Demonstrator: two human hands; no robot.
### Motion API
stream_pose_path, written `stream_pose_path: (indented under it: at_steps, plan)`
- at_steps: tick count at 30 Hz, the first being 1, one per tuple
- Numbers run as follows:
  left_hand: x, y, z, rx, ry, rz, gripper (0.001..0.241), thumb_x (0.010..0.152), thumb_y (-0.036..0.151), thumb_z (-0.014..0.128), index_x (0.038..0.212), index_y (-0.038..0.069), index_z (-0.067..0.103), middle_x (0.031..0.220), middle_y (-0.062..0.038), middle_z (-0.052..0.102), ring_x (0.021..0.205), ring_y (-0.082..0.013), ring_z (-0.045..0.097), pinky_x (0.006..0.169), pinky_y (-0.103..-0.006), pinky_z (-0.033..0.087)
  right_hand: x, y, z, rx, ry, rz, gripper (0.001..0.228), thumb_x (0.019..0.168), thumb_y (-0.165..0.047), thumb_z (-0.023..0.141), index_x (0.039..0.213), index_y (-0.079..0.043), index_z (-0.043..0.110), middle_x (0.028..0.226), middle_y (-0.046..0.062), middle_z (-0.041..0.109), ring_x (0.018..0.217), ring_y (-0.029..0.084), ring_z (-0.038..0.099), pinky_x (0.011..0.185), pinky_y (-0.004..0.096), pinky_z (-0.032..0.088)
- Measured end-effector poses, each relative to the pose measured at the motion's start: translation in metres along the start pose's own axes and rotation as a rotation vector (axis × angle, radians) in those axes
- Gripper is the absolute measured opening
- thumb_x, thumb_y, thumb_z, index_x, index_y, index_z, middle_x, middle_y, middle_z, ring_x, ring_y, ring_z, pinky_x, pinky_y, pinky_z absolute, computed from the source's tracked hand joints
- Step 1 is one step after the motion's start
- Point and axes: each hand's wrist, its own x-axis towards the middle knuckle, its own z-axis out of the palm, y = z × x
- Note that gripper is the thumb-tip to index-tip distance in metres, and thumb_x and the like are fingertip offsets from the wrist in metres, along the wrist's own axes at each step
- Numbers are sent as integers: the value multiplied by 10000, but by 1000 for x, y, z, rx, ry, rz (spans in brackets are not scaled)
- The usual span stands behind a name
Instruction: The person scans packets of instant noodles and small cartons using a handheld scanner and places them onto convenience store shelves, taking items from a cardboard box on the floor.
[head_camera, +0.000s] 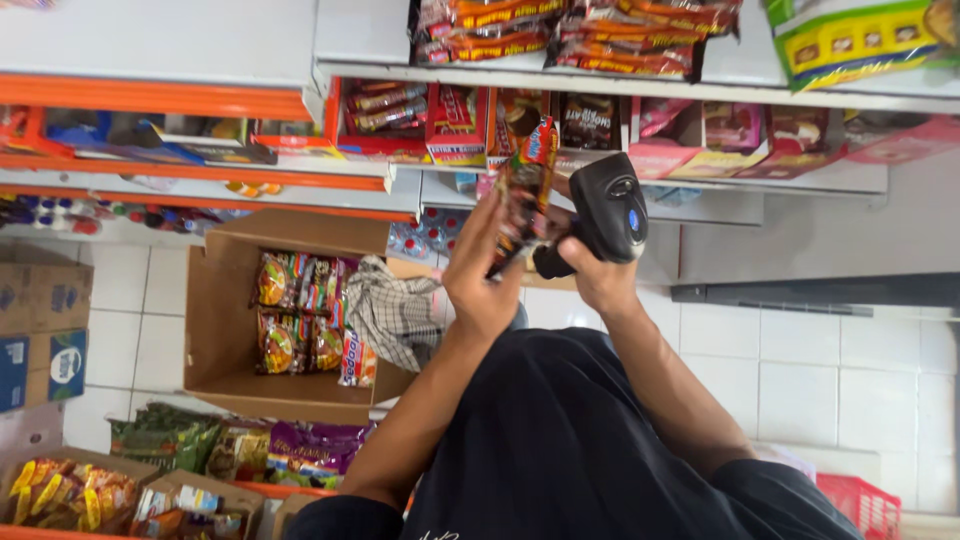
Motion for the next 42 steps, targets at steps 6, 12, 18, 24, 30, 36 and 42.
stream_pose_path:
  at_steps: [6, 12, 18, 24, 30, 36, 42]
  plan:
    - [41, 58, -19, 263, -269, 336, 711, 807, 233, 858, 1441, 89, 571, 1559, -167, 479, 1486, -401, 390, 1202, -636, 275, 4, -6, -4, 278, 24, -141, 951, 810, -221, 945, 1571, 0, 419, 1501, 123, 553, 1377, 239, 545, 1183, 393, 466]
    - [95, 70, -25, 191, -383, 647, 742, 819, 388, 874, 1459, 242, 528, 1572, -124, 426, 1509, -469, 258, 1168, -696, 248, 31, -48, -27, 380, 81, -52, 832, 847, -354, 898, 1481, -19, 476, 1369, 127, 616, 1237, 264, 642, 1076, 435, 548]
    - [143, 62, -8, 116, -364, 650, 658, 857, 8, 825, 1430, 263, 624, 1586, -131, 480, 1494, -429, 456, 1263, -517, 455, 67, -74, -36, 346, 233, -13, 707, 885, -404, 787, 1433, -61, 499, 1306, 122, 647, 1130, 250, 680, 937, 423, 580]
    - [182, 59, 27, 170, -176, 645, 676, 782, 19, 864, 1388, 224, 645, 1549, -110, 497, 1445, -424, 471, 1208, -503, 462, 108, -92, -37, 111, 393, -529, 447, 1051, -118, 728, 1425, 2, 513, 1378, 146, 638, 1135, 206, 668, 990, 349, 599]
    - [222, 64, 67, 161, -68, 558, 606, 850, 71, 853, 1399, 174, 620, 1520, -146, 484, 1419, -418, 491, 1189, -505, 463, 133, -122, -22, -445, 385, -736, 490, 1001, -23, 733, 1419, -27, 478, 1325, 127, 643, 1130, 181, 649, 947, 296, 567]
    - [244, 62, 68, 273, -74, 543, 384, 986, 219, 770, 1340, 149, 639, 1363, -78, 608, 1314, -320, 585, 1113, -488, 395, 159, -138, -30, -875, 448, -736, 334, 912, -35, 804, 1192, -17, 623, 1022, 108, 703, 896, 168, 674, 826, 308, 553]
    - [253, 53, 78, 473, 16, 556, 245, 1000, 262, 763, 1224, 192, 691, 1294, 1, 679, 1281, -224, 623, 1160, -567, 247, 173, -142, -20, -932, 378, -817, 386, 815, 55, 749, 1174, -9, 620, 1040, 160, 658, 932, 336, 670, 839, 372, 542]
